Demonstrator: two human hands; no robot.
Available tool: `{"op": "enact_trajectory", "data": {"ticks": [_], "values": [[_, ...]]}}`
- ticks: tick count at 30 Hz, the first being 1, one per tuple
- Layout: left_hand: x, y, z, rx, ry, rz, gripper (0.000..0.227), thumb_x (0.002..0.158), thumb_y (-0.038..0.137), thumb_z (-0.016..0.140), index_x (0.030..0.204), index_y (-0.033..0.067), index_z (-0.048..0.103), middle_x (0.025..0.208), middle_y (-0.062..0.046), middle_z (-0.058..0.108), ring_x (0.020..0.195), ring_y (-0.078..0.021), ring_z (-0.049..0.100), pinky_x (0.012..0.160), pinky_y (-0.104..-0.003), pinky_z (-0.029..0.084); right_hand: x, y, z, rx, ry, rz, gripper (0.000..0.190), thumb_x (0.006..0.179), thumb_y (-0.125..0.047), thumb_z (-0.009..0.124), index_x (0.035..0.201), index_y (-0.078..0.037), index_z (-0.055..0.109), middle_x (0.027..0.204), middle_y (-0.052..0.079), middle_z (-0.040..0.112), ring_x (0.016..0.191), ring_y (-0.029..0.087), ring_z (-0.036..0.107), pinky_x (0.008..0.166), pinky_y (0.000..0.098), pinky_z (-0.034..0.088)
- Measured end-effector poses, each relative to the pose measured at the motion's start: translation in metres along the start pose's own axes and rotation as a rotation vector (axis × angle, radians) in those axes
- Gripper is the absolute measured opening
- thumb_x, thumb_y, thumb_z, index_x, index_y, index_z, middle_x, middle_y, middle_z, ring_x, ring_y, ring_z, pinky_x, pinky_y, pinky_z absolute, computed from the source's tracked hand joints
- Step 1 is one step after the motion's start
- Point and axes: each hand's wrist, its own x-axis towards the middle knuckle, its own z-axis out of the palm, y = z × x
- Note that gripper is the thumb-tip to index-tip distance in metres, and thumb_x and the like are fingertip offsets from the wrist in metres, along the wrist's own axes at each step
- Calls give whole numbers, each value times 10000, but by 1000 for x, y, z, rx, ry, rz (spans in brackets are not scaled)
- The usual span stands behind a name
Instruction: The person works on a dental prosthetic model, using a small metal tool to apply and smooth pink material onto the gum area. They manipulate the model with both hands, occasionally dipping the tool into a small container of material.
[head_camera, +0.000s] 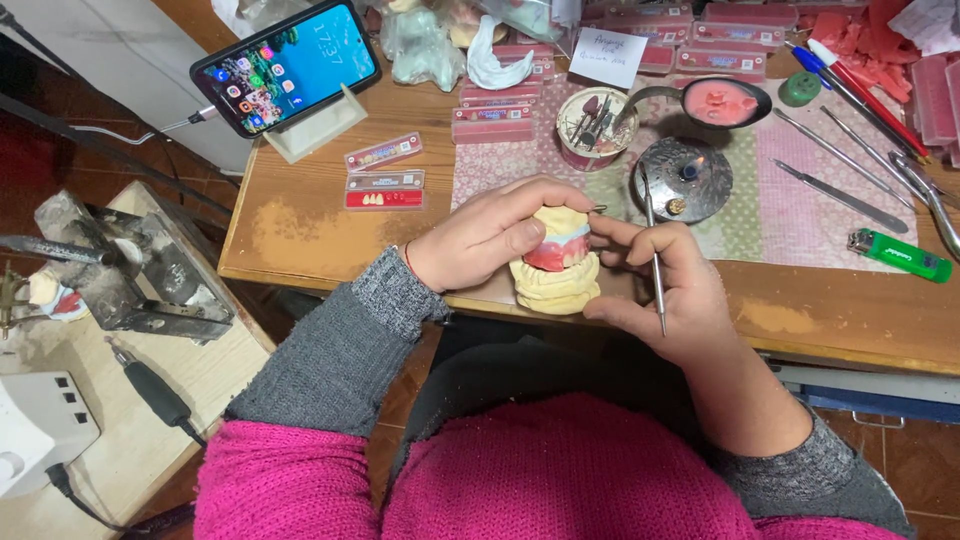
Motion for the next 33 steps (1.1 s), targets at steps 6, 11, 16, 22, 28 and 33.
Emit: {"op": "enact_trajectory", "data": {"ticks": [6,11,16,22,28,33], "values": [[1,-2,-1,62,-42,65,479,1127,418,423,1438,69,528,1436,-132,580,1400,-306,557,1224,-404,414,-2,0,-1,-12,30,26,545,803,3,849,1123,-93,418,1475,207,578,1278,191,593,1108,371,503],[1,-1,-1,65,-42,60,446,1118,368,445,1439,71,531,1436,-134,575,1398,-310,551,1222,-409,413,-1,2,-3,-43,25,13,553,793,-6,857,1120,-93,419,1462,200,592,1254,177,602,1102,365,505],[0,-4,0,79,-44,52,437,1106,347,462,1436,72,535,1434,-135,575,1398,-312,549,1219,-408,414,-1,-3,-1,-40,40,36,548,790,-8,859,1122,-91,432,1447,196,594,1263,184,601,1101,367,506],[0,3,2,50,-48,71,448,1119,374,438,1440,75,529,1443,-133,574,1408,-311,546,1228,-402,407,-3,-19,-2,-205,130,-13,446,961,-55,739,1354,20,541,1398,191,643,1243,203,655,1096,362,537],[4,10,18,50,85,-53,487,1103,401,416,1429,61,544,1353,-122,614,1311,-278,602,1140,-367,451,-8,-8,-29,-226,521,-129,439,1157,-211,494,1500,53,565,1124,85,567,852,131,574,753,262,525],[6,5,30,-361,224,-132,476,1146,367,409,1471,25,466,1334,-78,596,1271,-160,564,1145,-329,447,-7,8,-40,132,674,-71,275,1180,-191,552,1317,47,544,1129,136,652,946,190,642,832,324,572]]}}
